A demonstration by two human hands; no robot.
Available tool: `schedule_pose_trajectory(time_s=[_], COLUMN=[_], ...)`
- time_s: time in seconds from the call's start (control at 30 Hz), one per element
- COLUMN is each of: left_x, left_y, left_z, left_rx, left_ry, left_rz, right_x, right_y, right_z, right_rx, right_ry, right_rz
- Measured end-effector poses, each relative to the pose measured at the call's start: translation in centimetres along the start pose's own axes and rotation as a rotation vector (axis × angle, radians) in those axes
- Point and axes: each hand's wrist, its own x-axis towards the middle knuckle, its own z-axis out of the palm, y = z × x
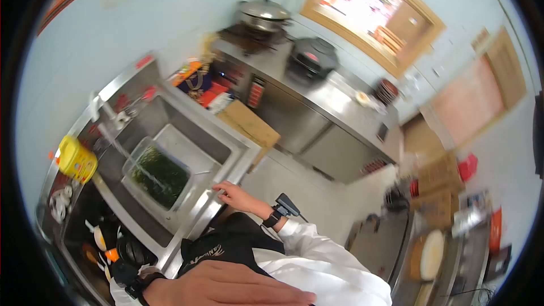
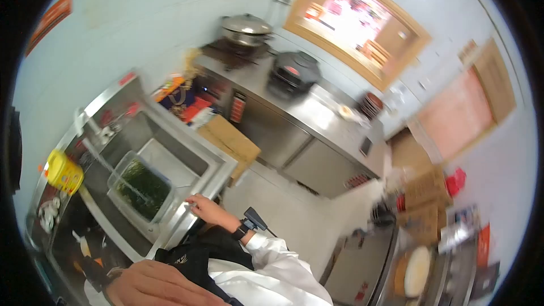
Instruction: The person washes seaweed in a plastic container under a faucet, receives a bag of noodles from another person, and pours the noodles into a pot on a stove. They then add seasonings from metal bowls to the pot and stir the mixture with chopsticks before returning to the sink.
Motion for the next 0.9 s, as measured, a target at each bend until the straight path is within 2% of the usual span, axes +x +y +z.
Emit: schedule_pose_trajectory(time_s=[0.03, 0.07, 0.17, 0.27, 0.43, 0.47, 0.53, 0.63, 0.67, 0.7, 0.77, 0.8, 0.9], left_x=[1.3, 2.8, 3.2, 4.1, 2.7, 2.2, 1.3, 0.8, 0.7, 0.6, 0.6, 0.0, -2.1], left_y=[0.2, 0.6, -1.2, -1.1, -4.1, -4.3, -4.5, -5.0, -4.9, -4.9, -5.1, -6.0, -8.4], left_z=[0.2, 0.2, 4.0, 5.2, 3.5, 3.6, 3.8, 2.9, 2.8, 2.8, 2.5, 2.1, 0.3], left_rx=[-0.057, -0.091, -0.321, -0.453, -0.21, -0.22, -0.315, -0.304, -0.352, -0.361, -0.353, -0.329, -0.233], left_ry=[-0.05, -0.218, -0.22, -0.332, -0.436, -0.448, -0.254, -0.181, -0.11, -0.112, 0.018, 0.011, 0.068], left_rz=[0.008, 0.024, 0.234, 0.283, -0.131, -0.115, -0.439, -0.501, -0.583, -0.581, -0.616, -0.554, -0.557], right_x=[-1.7, -3.4, -7.6, -11.2, -13.8, -14.1, -14.1, -13.2, -12.9, -12.8, -12.0, -11.7, -11.4], right_y=[1.5, 1.5, 0.8, 0.4, 0.3, 0.2, 0.9, 1.2, 0.9, 0.8, 0.7, 0.8, 0.5], right_z=[-0.3, -0.9, -2.8, -3.1, -3.3, -3.4, -3.8, -3.7, -3.9, -3.9, -4.3, -4.3, -4.0], right_rx=[-0.02, -0.004, -0.008, -0.012, -0.062, -0.043, -0.069, -0.091, -0.106, -0.111, -0.103, -0.115, -0.113], right_ry=[0.105, 0.153, 0.312, 0.466, 0.574, 0.59, 0.604, 0.6, 0.594, 0.596, 0.538, 0.548, 0.538], right_rz=[-0.048, -0.015, 0.097, 0.169, 0.229, 0.238, 0.23, 0.2, 0.177, 0.184, 0.131, 0.137, 0.135])
